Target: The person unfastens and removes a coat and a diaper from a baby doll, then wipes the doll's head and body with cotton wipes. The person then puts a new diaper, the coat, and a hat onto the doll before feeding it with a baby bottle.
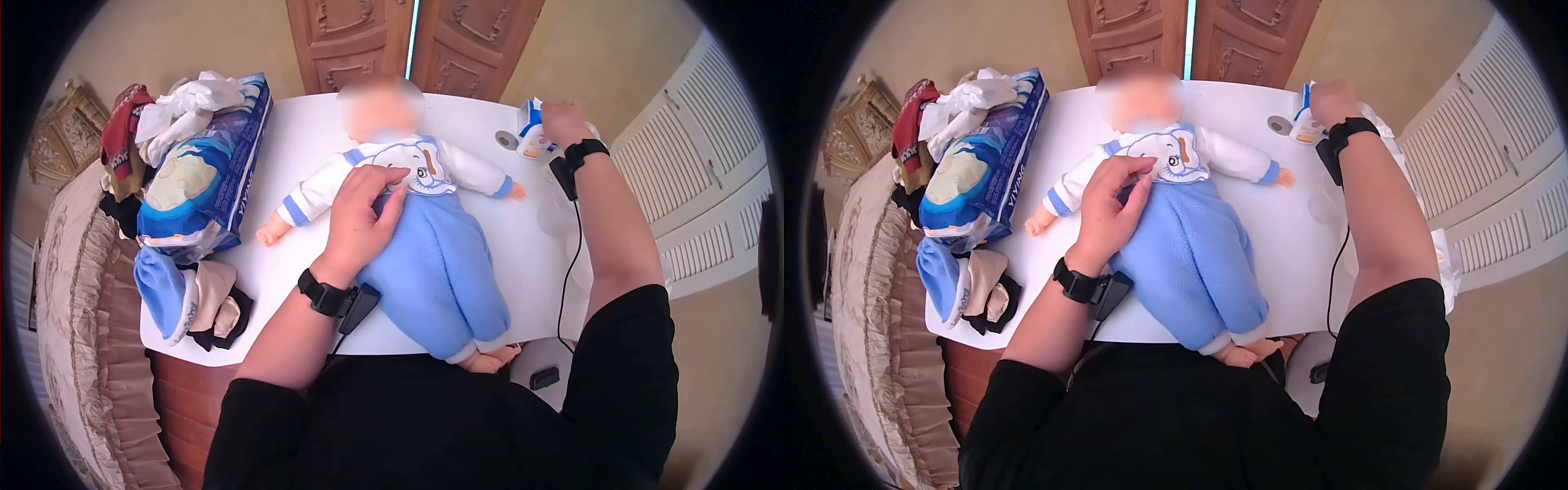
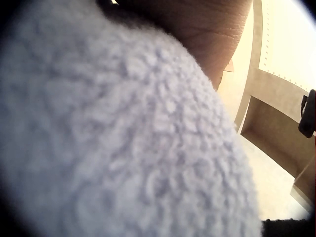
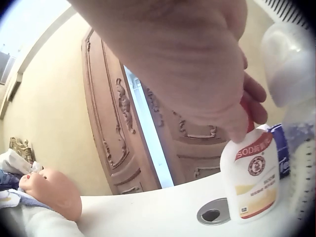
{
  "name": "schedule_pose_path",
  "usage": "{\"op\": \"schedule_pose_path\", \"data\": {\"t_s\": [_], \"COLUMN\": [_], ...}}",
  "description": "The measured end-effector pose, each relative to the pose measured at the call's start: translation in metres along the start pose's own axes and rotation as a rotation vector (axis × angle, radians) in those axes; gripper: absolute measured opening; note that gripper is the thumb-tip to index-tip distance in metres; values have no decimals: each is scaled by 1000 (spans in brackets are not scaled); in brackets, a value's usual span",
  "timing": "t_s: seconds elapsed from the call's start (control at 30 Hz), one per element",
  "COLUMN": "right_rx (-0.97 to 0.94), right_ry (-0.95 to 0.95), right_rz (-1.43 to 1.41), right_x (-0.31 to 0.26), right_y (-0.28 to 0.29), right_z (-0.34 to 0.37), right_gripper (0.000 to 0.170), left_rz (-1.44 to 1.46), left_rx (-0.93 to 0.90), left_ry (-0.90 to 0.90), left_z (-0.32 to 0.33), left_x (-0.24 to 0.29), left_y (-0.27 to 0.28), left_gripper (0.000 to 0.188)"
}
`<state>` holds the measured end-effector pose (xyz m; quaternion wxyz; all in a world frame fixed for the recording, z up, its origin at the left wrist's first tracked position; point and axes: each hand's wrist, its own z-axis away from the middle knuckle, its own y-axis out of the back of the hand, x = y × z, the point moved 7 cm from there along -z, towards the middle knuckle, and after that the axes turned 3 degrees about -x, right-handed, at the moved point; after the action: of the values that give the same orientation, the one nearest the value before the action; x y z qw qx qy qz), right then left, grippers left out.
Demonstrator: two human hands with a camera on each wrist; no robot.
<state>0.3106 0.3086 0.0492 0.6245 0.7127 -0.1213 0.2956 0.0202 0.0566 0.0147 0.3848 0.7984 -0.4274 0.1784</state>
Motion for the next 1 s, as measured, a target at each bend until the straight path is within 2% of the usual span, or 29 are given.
{"op": "schedule_pose_path", "data": {"t_s": [0.07, 0.17, 0.23, 0.37, 0.43, 0.57, 0.67, 0.73, 0.8, 0.87, 1.0], "right_rx": [-28, 65, 46, -28, 84, 69, 137, 437, 282, 54, 199], "right_ry": [-1, 10, -52, -51, -71, -65, -23, 145, 334, 435, 587], "right_rz": [15, 91, 56, 100, 10, -6, 2, -256, -908, -1431, -1306], "right_x": [3, 1, 4, 0, 0, -10, -22, -41, -64, -104, -157], "right_y": [-6, -4, 0, 6, 15, 33, 57, 89, 97, 91, 107], "right_z": [-2, 0, 0, 4, 6, 10, 26, 53, 69, 100, 189], "right_gripper": [20, 18, 19, 21, 21, 21, 22, 24, 27, 30, 42], "left_rz": [24, 25, 14, 21, 28, 9, 20, 24, 10, 22, 80], "left_rx": [5, 2, 7, 16, 16, 24, 42, 63, 107, 158, 167], "left_ry": [0, -11, -17, -27, -24, -47, -57, -38, -98, -123, -123], "left_z": [0, 0, -1, 0, 0, 0, 1, 0, 3, 4, 5], "left_x": [-3, -2, -1, 0, 0, 1, -2, -6, -5, -4, -3], "left_y": [-1, 0, 2, 2, 1, 2, 1, 1, 2, 6, 13], "left_gripper": [19, 21, 21, 22, 22, 22, 21, 21, 18, 15, 11]}}
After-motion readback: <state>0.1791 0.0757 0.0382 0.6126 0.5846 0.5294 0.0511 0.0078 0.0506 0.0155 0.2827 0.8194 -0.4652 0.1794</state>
